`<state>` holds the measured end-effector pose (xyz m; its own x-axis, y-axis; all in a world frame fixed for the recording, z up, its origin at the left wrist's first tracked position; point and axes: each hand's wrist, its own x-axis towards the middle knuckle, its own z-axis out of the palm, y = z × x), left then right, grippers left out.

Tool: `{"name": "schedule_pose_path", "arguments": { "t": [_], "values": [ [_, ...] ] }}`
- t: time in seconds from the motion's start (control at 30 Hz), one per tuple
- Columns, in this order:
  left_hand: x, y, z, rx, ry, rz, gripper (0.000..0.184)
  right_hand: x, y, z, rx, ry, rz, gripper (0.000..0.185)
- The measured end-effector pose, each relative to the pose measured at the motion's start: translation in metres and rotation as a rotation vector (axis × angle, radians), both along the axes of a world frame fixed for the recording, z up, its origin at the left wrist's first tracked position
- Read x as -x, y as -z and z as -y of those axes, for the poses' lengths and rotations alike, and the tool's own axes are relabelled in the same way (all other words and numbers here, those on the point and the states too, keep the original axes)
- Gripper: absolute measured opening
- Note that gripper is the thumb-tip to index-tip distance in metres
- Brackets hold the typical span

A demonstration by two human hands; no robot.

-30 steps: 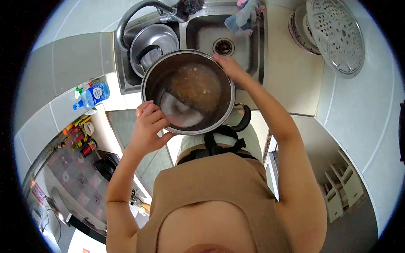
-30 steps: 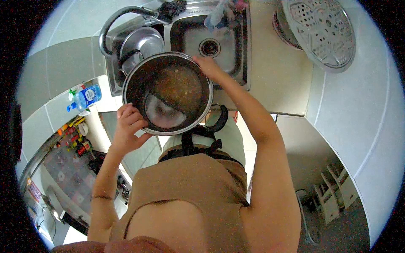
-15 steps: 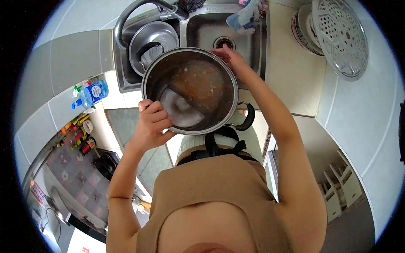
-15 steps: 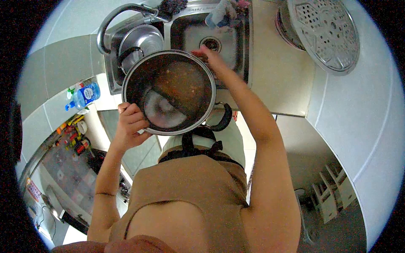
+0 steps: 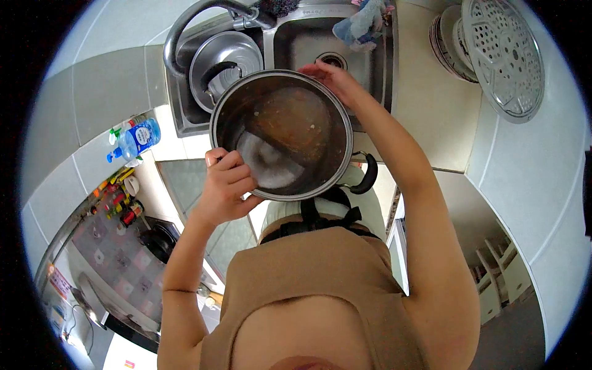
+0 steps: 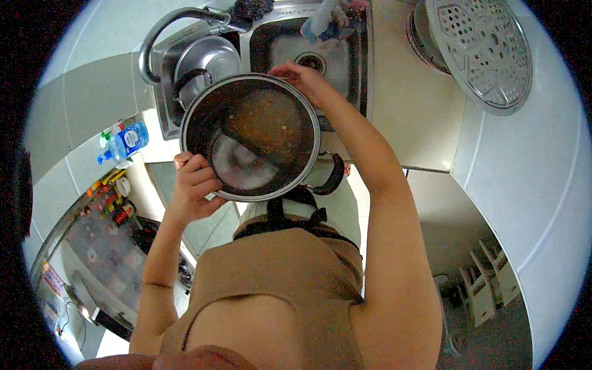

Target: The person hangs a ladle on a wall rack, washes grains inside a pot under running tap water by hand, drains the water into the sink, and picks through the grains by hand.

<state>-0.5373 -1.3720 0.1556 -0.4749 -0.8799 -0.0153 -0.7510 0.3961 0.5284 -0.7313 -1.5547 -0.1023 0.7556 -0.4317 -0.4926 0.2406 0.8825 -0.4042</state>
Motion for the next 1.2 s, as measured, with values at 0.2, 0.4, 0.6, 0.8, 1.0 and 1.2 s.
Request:
{"name": "schedule_pose_path", "arguments": {
  "t": [0.2,0.4,0.6,0.8,1.0,1.2],
  "values": [
    [0.003,0.001,0.005,0.003,-0.001,0.000,0.032,0.000,0.000,0.001,-0.103,-0.018,0.000,0.048],
    [0.007,0.001,0.010,-0.005,0.022,0.014,0.030,-0.002,0.020,0.002,-0.146,0.001,0.001,0.045],
    [0.013,-0.001,0.017,0.002,0.021,0.010,0.030,0.002,0.018,0.001,-0.192,0.012,-0.070,0.045],
    [0.016,-0.002,0.020,-0.025,0.038,0.026,0.031,-0.001,0.038,0.002,-0.203,0.027,0.002,0.044],
    [0.021,-0.004,0.027,-0.017,0.054,0.037,0.032,-0.003,0.051,0.003,-0.230,0.101,-0.039,0.040],
    [0.029,-0.007,0.038,-0.033,0.067,0.044,0.033,0.003,0.053,0.005,-0.186,0.120,0.001,0.036]
  ]
}}
